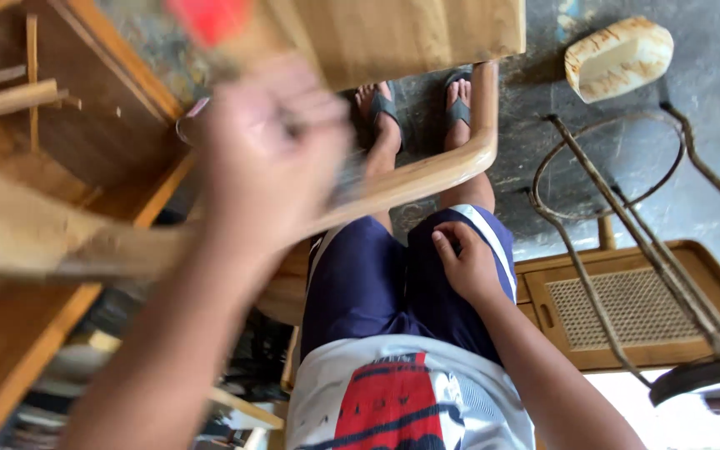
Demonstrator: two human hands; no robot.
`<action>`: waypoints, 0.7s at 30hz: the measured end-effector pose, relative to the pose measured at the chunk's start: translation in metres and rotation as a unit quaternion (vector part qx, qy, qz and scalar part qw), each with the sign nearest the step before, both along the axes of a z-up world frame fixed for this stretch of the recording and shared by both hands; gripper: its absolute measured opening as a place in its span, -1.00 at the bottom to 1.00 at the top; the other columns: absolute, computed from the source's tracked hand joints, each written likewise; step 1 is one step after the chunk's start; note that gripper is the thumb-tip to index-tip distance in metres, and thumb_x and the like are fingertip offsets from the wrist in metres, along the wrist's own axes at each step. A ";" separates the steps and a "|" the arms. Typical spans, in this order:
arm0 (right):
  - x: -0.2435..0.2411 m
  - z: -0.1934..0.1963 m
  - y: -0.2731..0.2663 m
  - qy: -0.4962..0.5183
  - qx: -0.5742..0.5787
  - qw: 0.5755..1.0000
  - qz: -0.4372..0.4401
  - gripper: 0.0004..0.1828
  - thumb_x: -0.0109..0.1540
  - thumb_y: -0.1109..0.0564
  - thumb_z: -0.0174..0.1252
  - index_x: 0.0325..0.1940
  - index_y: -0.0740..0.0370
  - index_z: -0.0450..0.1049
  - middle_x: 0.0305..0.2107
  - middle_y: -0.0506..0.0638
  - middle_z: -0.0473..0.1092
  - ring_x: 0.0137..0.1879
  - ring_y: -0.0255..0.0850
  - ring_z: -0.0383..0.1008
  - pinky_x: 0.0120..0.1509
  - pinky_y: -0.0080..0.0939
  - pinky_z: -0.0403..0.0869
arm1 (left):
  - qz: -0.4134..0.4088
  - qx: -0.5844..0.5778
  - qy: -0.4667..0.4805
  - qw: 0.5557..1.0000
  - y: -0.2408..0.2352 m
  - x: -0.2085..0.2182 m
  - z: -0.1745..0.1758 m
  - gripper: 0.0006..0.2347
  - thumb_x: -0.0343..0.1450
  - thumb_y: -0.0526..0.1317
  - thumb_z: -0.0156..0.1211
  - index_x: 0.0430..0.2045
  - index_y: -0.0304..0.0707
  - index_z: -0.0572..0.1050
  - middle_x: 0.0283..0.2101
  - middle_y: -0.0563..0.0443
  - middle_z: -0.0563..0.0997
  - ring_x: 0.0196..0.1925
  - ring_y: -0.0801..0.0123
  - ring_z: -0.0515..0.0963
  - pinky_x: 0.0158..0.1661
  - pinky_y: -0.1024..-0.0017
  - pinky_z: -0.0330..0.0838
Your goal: Applying a clear finish or stain to a wooden chair using a paintbrush
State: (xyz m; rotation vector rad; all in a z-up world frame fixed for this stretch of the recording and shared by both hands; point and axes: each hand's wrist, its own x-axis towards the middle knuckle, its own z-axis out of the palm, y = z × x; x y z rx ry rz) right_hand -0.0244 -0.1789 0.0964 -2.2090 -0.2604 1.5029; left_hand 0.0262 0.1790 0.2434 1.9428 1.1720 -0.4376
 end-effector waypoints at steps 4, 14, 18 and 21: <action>0.016 -0.012 -0.024 0.003 -0.011 0.998 0.061 -0.72 0.34 -0.07 0.09 -0.03 0.11 0.54 -0.15 0.00 0.57 -0.05 -0.10 0.55 0.04 -0.12 0.42 | 0.043 0.017 -0.173 0.984 -0.073 0.025 -0.022 -0.81 0.42 -0.05 0.04 -0.29 -0.05 0.54 -0.49 0.04 0.68 -0.47 0.15 0.70 -0.44 0.24 0.49; 0.061 -0.023 -0.090 0.018 -0.068 0.989 0.131 -0.74 0.33 -0.08 0.13 -0.05 0.08 0.56 -0.23 0.07 0.59 -0.11 -0.01 0.59 0.04 -0.03 0.44 | 0.128 0.233 -0.259 0.928 -0.056 -0.145 0.048 -0.87 0.65 -0.46 0.11 -0.04 -0.43 0.28 -0.06 -0.41 0.56 0.02 -0.08 0.64 0.20 0.10 0.53; 0.056 -0.027 -0.099 0.023 -0.057 0.988 0.145 -0.74 0.32 -0.08 0.12 -0.05 0.07 0.56 -0.23 0.03 0.58 -0.11 -0.05 0.55 0.01 -0.06 0.42 | 0.115 0.374 -0.237 0.889 -0.092 -0.151 0.050 -0.84 0.66 -0.39 0.06 -0.15 -0.52 0.20 -0.10 -0.51 0.41 0.02 -0.35 0.62 0.16 -0.10 0.58; 0.057 -0.036 -0.102 0.018 -0.037 0.984 0.175 -0.72 0.31 -0.06 0.14 -0.03 0.11 0.57 -0.12 0.01 0.58 0.02 0.00 0.56 0.15 -0.02 0.42 | 0.177 0.250 -0.314 0.899 -0.130 -0.118 0.021 -0.79 0.54 -0.35 0.16 -0.03 -0.27 0.27 0.03 -0.34 0.50 0.17 -0.19 0.61 0.32 -0.06 0.58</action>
